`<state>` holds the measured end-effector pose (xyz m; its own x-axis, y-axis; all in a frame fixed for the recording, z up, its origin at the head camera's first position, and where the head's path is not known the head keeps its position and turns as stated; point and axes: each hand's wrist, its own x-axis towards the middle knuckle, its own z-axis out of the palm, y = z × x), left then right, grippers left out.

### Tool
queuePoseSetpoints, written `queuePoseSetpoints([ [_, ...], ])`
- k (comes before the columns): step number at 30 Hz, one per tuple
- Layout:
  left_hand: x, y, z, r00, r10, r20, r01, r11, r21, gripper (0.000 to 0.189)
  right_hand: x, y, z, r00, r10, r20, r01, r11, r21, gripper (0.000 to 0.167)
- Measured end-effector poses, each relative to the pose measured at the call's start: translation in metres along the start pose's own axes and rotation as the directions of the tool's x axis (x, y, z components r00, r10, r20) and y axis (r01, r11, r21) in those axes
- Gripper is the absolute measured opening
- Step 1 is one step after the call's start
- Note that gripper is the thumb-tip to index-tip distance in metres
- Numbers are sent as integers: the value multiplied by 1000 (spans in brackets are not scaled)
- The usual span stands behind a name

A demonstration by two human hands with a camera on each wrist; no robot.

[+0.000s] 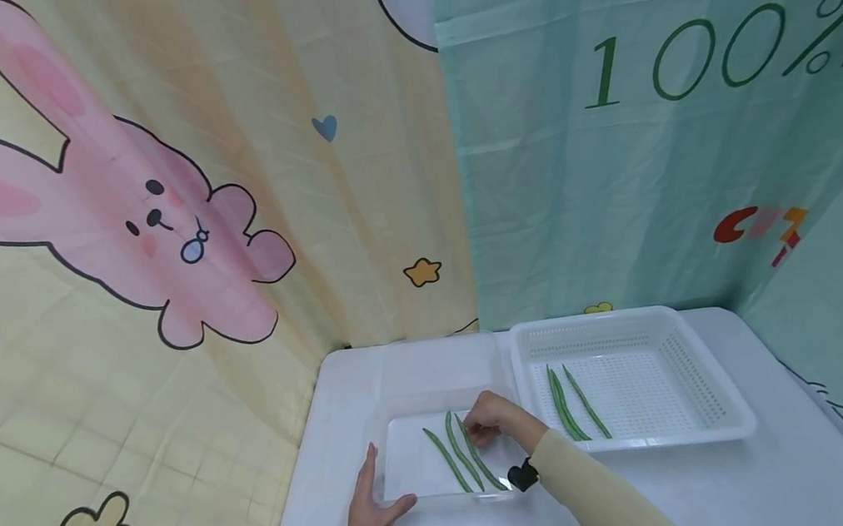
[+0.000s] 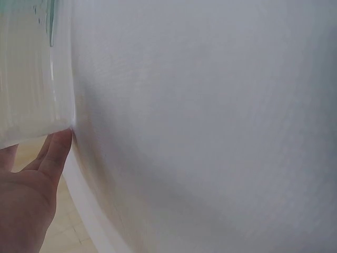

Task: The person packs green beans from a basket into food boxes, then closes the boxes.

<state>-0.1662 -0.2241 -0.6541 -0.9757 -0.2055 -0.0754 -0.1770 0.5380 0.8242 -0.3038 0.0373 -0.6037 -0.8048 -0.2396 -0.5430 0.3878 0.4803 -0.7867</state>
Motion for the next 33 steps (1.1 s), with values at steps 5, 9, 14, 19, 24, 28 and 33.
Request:
queuePoseSetpoints([
  [5, -1, 0, 0, 1000, 8, 3, -8, 1000, -1, 127, -10, -9, -9, 999, -42, 18, 42, 999, 15, 16],
  [9, 0, -2, 1, 1000, 10, 6, -10, 1000, -2, 127, -20, -17, -21, 996, -84, 11, 83, 996, 44, 20],
  [14, 0, -1, 0, 1000, -12, 6, 12, 1000, 11, 127, -27, -25, -40, 992, -127, -17, 128, 987, 101, 21],
  [19, 0, 0, -1, 1000, -13, 2, 13, 1000, 14, 127, -31, -34, -59, 988, -153, -31, 156, 977, 147, 22],
  [24, 0, 1, 0, 1000, -16, 6, 16, 1000, 11, 128, -39, -37, -84, 982, -179, -54, 185, 969, 165, 26],
  [28, 1, 1, 1, 999, -32, 3, 32, 999, 33, 129, -44, -33, -106, 980, -181, -86, 193, 966, 173, 27],
  [33, 2, 1, 0, 1000, -29, 3, 29, 999, 39, 129, -51, -24, -131, 977, -175, -121, 195, 964, 178, 32],
])
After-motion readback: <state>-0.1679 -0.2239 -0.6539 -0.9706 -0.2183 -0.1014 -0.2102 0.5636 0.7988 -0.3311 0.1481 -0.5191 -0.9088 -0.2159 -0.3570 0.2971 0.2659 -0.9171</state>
